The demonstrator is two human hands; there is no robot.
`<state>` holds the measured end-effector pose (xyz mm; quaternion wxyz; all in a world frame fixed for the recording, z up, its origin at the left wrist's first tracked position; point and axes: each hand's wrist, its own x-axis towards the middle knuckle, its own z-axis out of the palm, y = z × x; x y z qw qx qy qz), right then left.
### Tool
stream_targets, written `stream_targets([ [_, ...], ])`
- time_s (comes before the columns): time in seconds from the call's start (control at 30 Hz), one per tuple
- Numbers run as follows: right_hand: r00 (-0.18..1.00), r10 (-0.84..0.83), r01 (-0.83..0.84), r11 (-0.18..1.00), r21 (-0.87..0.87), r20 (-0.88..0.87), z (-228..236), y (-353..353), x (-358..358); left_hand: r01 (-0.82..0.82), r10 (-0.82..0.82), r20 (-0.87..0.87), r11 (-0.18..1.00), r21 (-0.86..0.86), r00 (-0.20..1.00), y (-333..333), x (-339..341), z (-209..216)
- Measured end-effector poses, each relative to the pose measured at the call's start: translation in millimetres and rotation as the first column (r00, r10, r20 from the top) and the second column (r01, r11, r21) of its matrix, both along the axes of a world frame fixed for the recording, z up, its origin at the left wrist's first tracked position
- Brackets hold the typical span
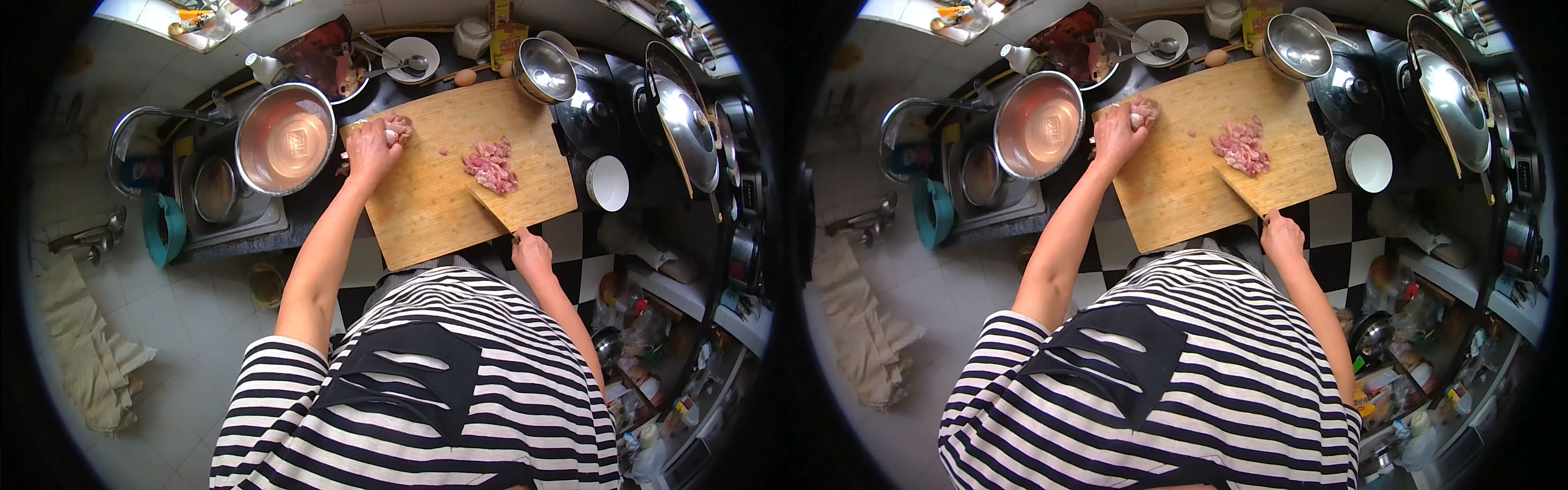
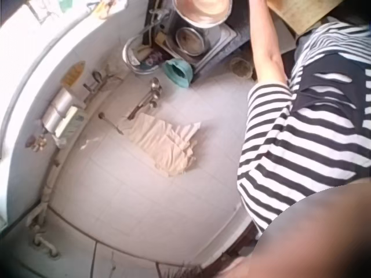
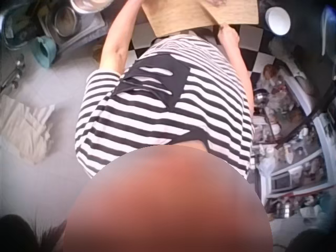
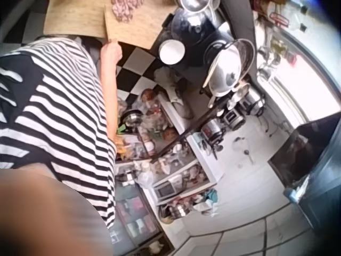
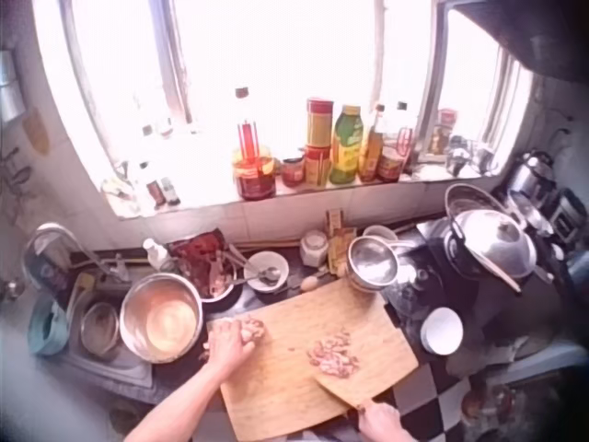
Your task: The person washes a large cleaver in the sink, then takes a piece of raw meat from a bowl and places it on a wooden cutting board. They proceed to slice the meat into small pieces using the cleaver, gathering the cut pieces into a pile on the board.
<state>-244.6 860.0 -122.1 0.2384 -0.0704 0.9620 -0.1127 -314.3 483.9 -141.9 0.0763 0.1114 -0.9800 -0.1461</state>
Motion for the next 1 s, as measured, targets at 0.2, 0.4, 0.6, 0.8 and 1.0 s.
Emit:
stream_targets([
  [0.2,0.998,-0.024,0.024,1.0,0.004,-0.05,3.8,-5.0,5.2,0.248,-0.236,-0.096,0.96,0.129,0.967,-16.6,11.8,-1.7],
  [0.4,0.997,-0.054,0.054,0.999,0.001,-0.046,-3.0,-3.8,7.5,0.207,-0.205,-0.372,0.978,-0.035,0.905,-4.3,36.6,-1.8],
  [0.6,0.998,-0.042,0.04,0.999,-0.035,-0.055,0.1,-4.3,6.4,0.065,-0.112,-0.335,0.987,-0.148,0.935,24.1,61.7,-11.1],
  [0.8,1.0,-0.031,0.031,0.999,-0.029,-0.002,1.0,-1.2,2.4,0.003,0.022,-0.324,0.997,0.075,0.946,30.5,78.7,-15.2],
  [1.0,1.0,-0.005,0.005,0.999,-0.053,0.004,2.1,0.4,-1.6,-0.332,0.407,-0.073,0.826,0.456,0.911,41.0,88.8,-30.7],
])
